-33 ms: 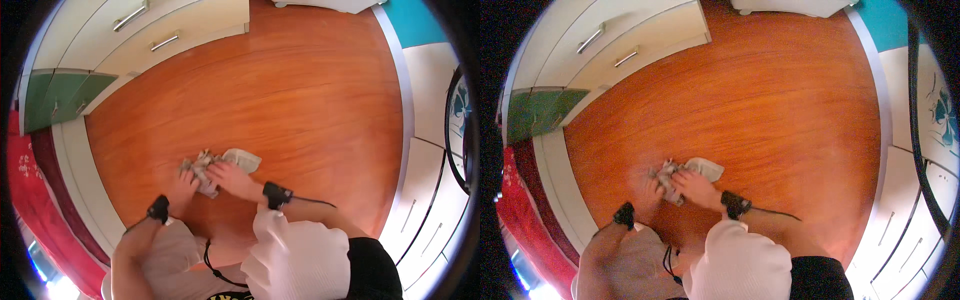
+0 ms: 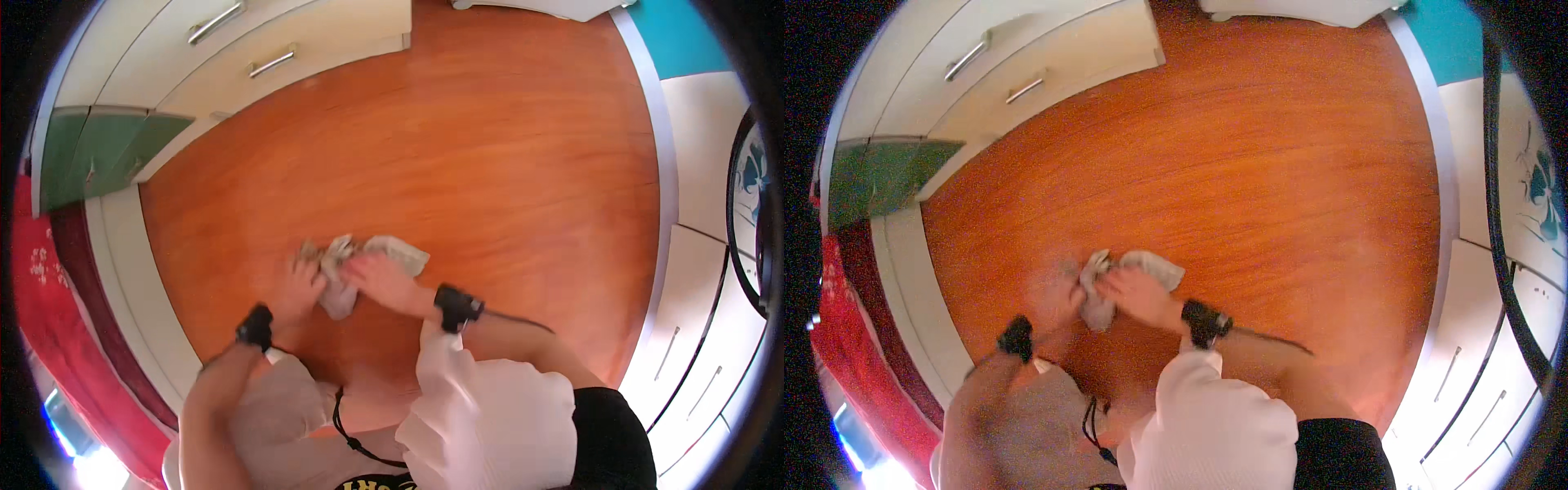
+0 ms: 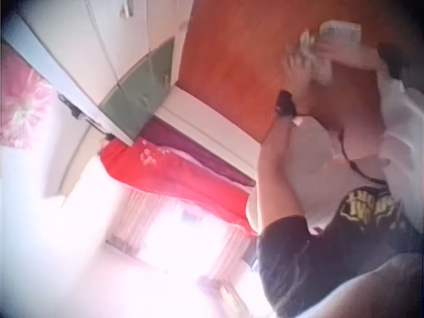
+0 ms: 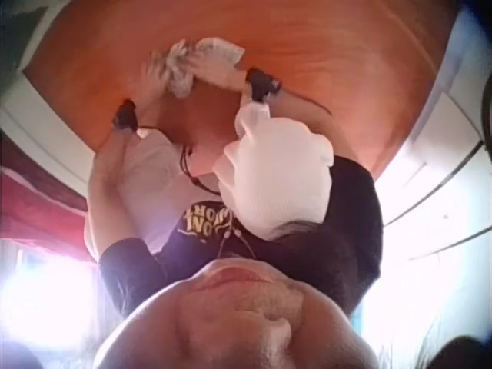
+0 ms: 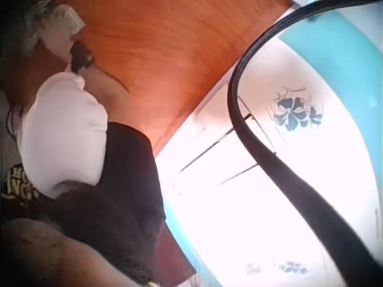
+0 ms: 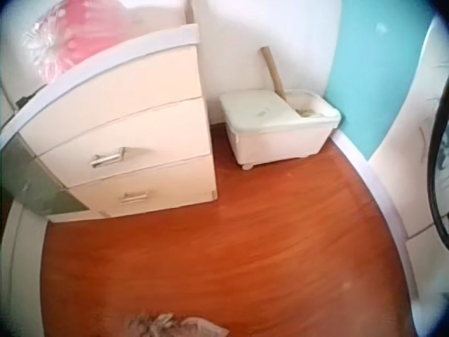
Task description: The person is cleaning the wooden floor with a grey cloth while kneeling.
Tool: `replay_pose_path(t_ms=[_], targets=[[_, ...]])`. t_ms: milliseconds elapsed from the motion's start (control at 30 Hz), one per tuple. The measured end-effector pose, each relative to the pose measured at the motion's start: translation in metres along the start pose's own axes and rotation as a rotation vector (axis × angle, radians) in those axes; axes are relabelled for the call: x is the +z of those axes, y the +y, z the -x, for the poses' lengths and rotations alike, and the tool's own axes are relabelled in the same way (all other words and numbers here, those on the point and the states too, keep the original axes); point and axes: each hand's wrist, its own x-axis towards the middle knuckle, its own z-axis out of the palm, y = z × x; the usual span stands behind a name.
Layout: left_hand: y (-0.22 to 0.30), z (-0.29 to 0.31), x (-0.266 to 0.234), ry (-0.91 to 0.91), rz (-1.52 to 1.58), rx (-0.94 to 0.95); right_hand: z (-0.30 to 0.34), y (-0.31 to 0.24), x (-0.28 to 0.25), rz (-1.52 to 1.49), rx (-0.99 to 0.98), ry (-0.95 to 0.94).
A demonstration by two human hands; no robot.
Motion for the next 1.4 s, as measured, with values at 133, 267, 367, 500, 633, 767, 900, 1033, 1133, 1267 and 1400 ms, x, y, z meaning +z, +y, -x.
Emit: replay_pose_path(t_ms=[133, 267, 367, 500, 633, 767, 900, 1033, 1133, 1267, 1400], targets=[[-0.049, -0.098, -0.02, 0.619, -0.156, -0.05, -0.088, 0.071, -0.06, 0.299, 0.343, -0.035], [-0.029, -0.164, -0.074, 0.539, -0.065, -0.128, -0.125, 0.139, -0.111, 0.337, 0.089, 0.292], [-0.029, -0.134, -0.036, 0.663, -0.201, 0.049, -0.108, 0.126, -0.088, 0.358, 0.12, 0.219], [-0.031, -0.04, 0.011, 0.395, 0.02, 0.184, -0.042, 0.037, -0.046, 0.202, 0.087, 0.029], [-0.063, 0.023, -0.01, -0.679, 0.752, 0.151, -0.011, 0.003, -0.025, 0.035, -0.069, -0.096], [-0.123, 0.092, -0.097, -0.418, 0.063, -0.212, -0.015, 0.0, -0.035, -0.021, -0.046, -0.119], [-0.178, 0.231, -0.164, -0.371, -0.092, -0.375, -0.006, 0.003, -0.034, 0.016, -0.068, -0.141], [-0.148, 0.301, -0.244, -0.378, -0.22, -0.551, -0.013, 0.002, -0.023, 0.034, -0.09, -0.108], [-0.119, 0.295, -0.295, -0.269, -0.245, -0.528, -0.01, 0.006, -0.023, 0.087, -0.081, -0.094], [-0.074, 0.219, -0.341, -0.122, -0.2, -0.312, -0.01, 0.003, -0.024, 0.057, -0.083, -0.005], [-0.033, 0.102, -0.351, -0.049, -0.054, 0.087, -0.003, -0.002, -0.026, 0.052, -0.068, 0.005]])
